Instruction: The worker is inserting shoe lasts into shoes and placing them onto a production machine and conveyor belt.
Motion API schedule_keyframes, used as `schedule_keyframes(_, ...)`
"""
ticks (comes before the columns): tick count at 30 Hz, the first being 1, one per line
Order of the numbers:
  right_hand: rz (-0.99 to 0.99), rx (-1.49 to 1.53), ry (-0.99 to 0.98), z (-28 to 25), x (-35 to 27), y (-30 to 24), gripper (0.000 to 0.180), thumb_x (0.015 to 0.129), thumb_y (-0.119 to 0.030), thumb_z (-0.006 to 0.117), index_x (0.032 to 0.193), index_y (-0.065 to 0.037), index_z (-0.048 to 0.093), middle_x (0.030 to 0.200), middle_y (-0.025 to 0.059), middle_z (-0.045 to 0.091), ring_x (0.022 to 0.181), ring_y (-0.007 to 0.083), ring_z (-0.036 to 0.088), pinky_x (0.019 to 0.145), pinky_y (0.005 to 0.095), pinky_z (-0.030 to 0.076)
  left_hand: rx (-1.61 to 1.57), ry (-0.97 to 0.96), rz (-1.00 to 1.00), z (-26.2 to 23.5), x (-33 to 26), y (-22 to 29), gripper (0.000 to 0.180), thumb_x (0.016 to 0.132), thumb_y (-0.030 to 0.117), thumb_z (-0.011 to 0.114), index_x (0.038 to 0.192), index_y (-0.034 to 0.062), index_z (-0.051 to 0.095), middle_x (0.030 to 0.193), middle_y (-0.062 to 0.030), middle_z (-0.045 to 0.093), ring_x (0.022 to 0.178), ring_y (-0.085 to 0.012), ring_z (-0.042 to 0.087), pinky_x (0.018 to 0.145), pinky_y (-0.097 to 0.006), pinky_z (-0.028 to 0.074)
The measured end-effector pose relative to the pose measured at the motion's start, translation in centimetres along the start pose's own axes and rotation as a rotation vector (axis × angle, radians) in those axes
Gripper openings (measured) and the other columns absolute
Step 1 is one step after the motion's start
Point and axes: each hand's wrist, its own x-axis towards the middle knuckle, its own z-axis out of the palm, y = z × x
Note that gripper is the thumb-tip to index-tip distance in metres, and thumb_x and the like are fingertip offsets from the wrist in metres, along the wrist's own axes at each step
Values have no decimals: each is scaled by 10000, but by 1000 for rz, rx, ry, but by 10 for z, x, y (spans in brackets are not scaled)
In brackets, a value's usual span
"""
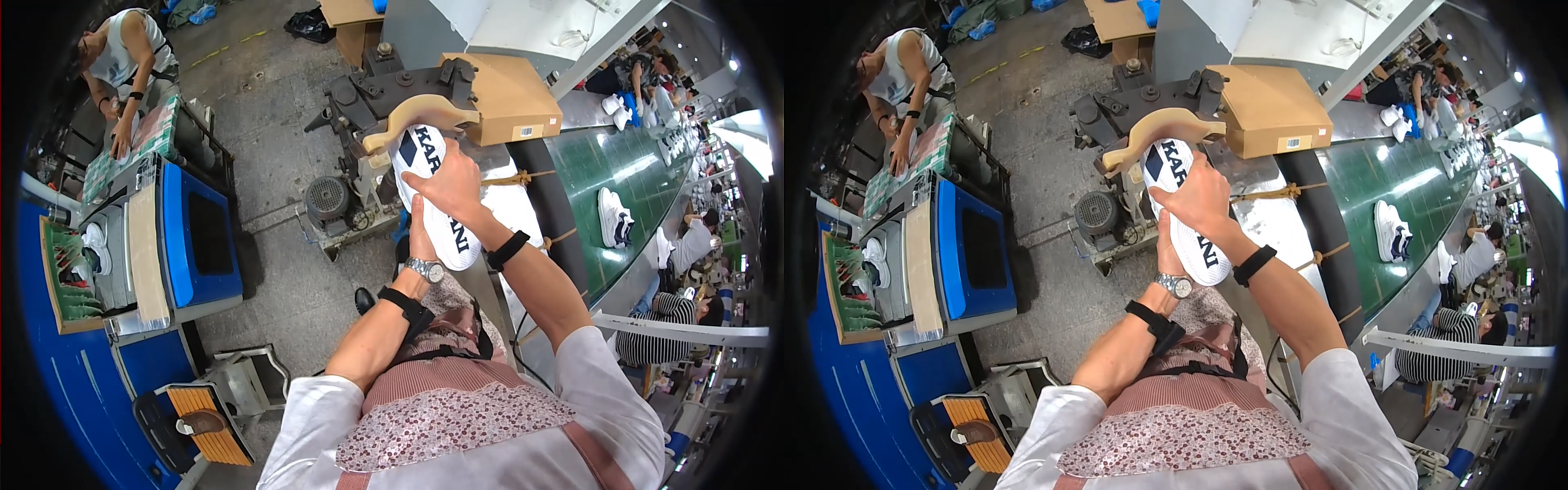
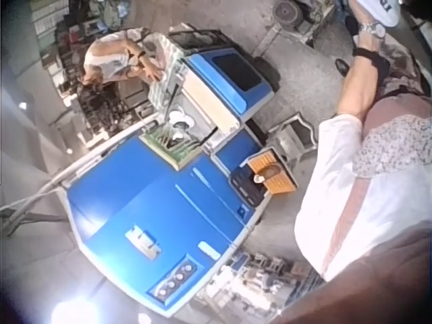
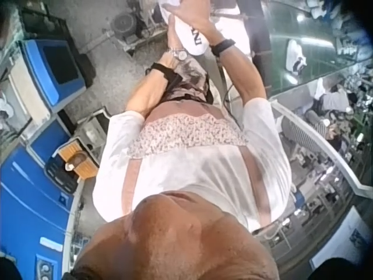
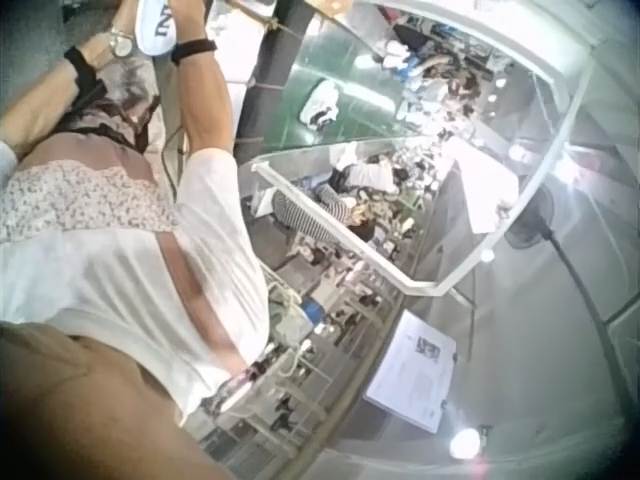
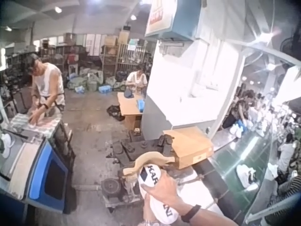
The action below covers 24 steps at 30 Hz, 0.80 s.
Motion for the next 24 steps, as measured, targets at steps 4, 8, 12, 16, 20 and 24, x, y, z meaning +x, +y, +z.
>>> schedule_keyframes(4,18,-35,-69,-4,8,-6,784,641,-442,830,1132,103,556,941,267,703,859,412,711,807,450,566,-17,11,19,4,2,2,747,1004,618,404,1496,55,389,1421,-148,548,1234,-315,584,1048,-436,484)
schedule_keyframes(8,41,11,-77,2,2,-1,783,644,-446,826,1140,96,554,979,245,703,898,402,705,844,458,551,13,50,-39,2,-3,2,729,1015,600,392,1509,63,373,1440,-144,532,1252,-320,569,1058,-443,472)
schedule_keyframes(12,3,6,-22,8,-1,5,814,638,-462,820,1147,107,537,956,247,699,887,399,703,828,456,553,68,64,-11,2,-5,6,702,1023,580,398,1484,50,398,1398,-155,558,1214,-312,592,1040,-446,485)
schedule_keyframes(16,105,-59,-160,2,13,3,902,624,-521,823,1175,126,521,987,255,697,944,403,699,868,445,547,96,46,-16,5,-6,9,699,1019,581,420,1462,41,419,1354,-149,589,1170,-290,619,1010,-433,505)
schedule_keyframes(20,146,-95,-273,-7,37,-6,1005,585,-615,839,1198,116,521,1062,245,696,1011,400,692,900,433,544,148,80,7,11,-9,13,664,1008,589,446,1379,39,494,1212,-121,657,1060,-260,667,940,-412,547)
schedule_keyframes(24,218,-126,-246,0,36,-14,913,577,-555,835,1164,77,536,1025,238,706,979,374,706,867,429,561,162,76,4,15,-20,14,620,997,559,500,1338,42,526,1184,-115,676,1026,-253,685,912,-409,565)
